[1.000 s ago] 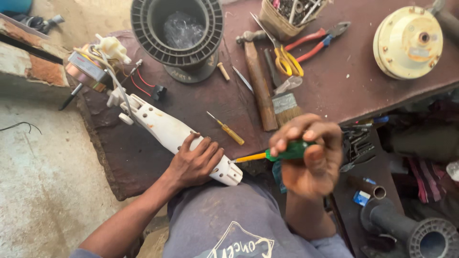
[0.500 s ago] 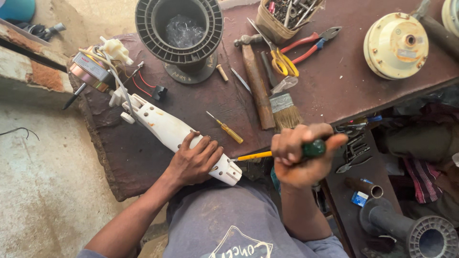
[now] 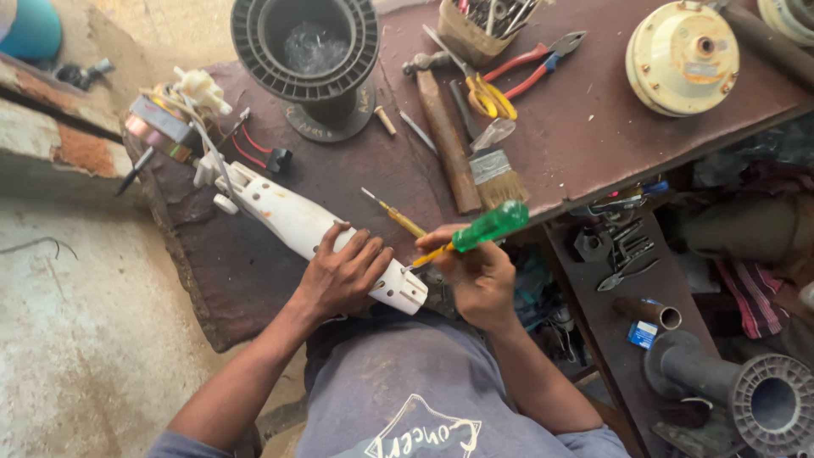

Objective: The person uses a screwdriver to remove screws from a white plastic housing, opens it to reveal internal wiring, and then uses scissors to cut wires connected to a small circuit board. The person continues to manipulate the wires and components inside the housing.

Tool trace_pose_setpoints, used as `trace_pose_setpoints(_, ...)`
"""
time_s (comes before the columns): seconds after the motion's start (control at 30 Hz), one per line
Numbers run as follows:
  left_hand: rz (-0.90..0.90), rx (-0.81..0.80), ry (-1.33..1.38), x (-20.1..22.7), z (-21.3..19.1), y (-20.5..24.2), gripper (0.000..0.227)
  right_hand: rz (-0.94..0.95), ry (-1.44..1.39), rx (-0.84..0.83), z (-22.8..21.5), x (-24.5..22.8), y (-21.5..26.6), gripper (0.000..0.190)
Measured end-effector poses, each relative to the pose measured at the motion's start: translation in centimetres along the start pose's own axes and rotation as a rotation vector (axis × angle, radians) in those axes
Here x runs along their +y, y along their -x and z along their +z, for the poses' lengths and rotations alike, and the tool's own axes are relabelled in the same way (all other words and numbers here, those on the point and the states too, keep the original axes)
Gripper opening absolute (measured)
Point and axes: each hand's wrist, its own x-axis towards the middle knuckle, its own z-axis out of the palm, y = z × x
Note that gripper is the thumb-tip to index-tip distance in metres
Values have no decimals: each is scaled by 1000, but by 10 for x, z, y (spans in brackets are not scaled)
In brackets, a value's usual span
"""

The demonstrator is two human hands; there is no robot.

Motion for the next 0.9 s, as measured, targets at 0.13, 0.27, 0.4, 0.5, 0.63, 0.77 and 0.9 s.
trace_pose_setpoints(0.13, 0, 8, 15, 4, -4, 0, 35, 33, 126, 68, 1, -3, 2, 21)
trace_pose_setpoints(0.27, 19, 21, -7, 1, -6, -2, 38, 69, 54, 98, -3, -2, 1, 19)
trace_pose_setpoints(0.4, 17, 16, -31, 2, -1, 5, 36, 71, 53, 55, -5, -4, 6, 19)
trace_pose_setpoints(0.5, 22, 17, -39, 2, 2, 8, 35, 37, 82, 46, -1, -7, 6, 22)
trace_pose_setpoints(0.63, 3, 36, -21, 3, 4, 8, 32, 127, -35, 31, -1, -14, 2, 22)
trace_pose_setpoints(0.77, 0, 49, -23, 3, 6, 12, 33, -15, 32, -24, 1, -15, 2, 24)
trace_pose_setpoints(0.9, -15, 61, -35, 4, 13, 14, 28, 6, 14, -35, 0, -14, 2, 20)
